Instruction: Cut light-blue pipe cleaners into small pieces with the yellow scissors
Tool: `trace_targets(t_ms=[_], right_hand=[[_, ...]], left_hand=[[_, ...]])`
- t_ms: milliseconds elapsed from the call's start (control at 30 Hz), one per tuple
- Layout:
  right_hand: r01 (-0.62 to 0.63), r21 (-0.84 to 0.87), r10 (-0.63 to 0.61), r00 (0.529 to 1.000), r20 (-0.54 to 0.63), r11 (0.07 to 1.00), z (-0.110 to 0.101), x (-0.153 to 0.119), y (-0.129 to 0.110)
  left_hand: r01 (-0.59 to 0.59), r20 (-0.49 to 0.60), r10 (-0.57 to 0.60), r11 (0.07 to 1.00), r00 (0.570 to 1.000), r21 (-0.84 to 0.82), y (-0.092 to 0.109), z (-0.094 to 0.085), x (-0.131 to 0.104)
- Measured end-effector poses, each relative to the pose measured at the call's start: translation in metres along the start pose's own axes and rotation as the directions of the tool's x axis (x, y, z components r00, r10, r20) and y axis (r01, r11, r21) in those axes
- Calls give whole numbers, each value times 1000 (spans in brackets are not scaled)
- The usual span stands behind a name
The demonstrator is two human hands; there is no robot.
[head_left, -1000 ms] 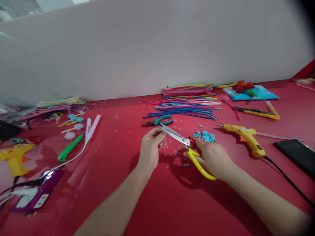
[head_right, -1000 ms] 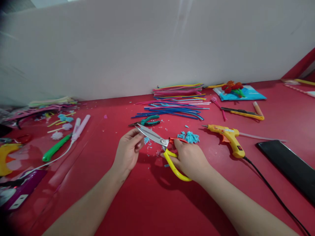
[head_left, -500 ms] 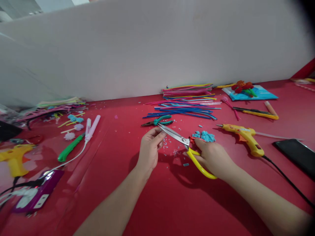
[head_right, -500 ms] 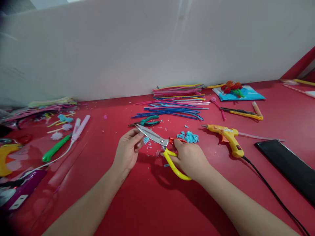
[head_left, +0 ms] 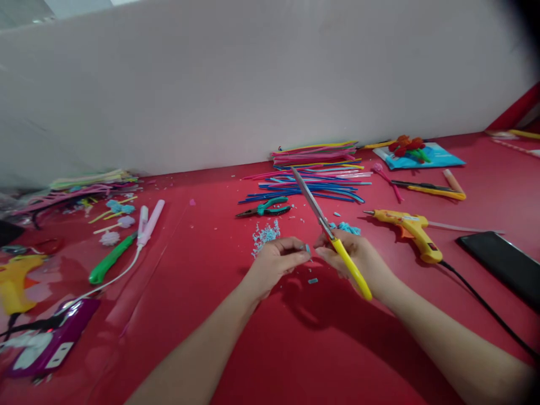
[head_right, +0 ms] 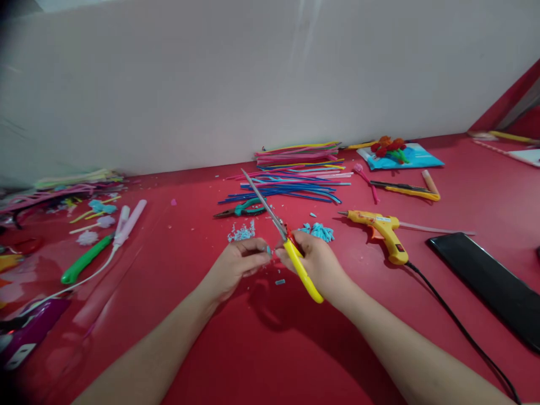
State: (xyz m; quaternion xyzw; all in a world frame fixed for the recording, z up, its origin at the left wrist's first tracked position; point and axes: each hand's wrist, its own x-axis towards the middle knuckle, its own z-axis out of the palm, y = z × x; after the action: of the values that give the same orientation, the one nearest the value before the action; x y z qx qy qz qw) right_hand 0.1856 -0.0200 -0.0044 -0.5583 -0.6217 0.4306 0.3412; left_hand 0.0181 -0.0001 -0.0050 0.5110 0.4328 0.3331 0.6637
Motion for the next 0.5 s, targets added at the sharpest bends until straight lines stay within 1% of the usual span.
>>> trace_targets(t_ms=[33, 100, 200, 300, 400, 500], right_hand=[[-14, 68, 13, 1000, 20, 998, 0, 0, -1], [-36, 133, 29, 998, 52, 990, 0, -1, -1], [-30, 124, 20, 996, 86, 992, 1, -1, -3], [-14, 86, 6, 995, 95, 996, 1, -1, -4], [3, 43, -5, 999, 47, 999, 2, 0, -3], [-19, 20, 19, 1000, -10, 1000, 4, 2, 1]], left_hand=[[4, 35, -5, 999, 999, 35, -1, 1, -1], [-18, 74, 10, 995, 997, 103, -2, 3, -2], [-91, 94, 70, 965, 993, 245, -3, 4, -2], [-174, 108, 143, 907, 984, 385, -4, 3, -1], [-254, 73, 253, 825, 965, 505, -5, 0, 1], [-263, -9, 351, 718, 936, 644, -6, -2, 2]])
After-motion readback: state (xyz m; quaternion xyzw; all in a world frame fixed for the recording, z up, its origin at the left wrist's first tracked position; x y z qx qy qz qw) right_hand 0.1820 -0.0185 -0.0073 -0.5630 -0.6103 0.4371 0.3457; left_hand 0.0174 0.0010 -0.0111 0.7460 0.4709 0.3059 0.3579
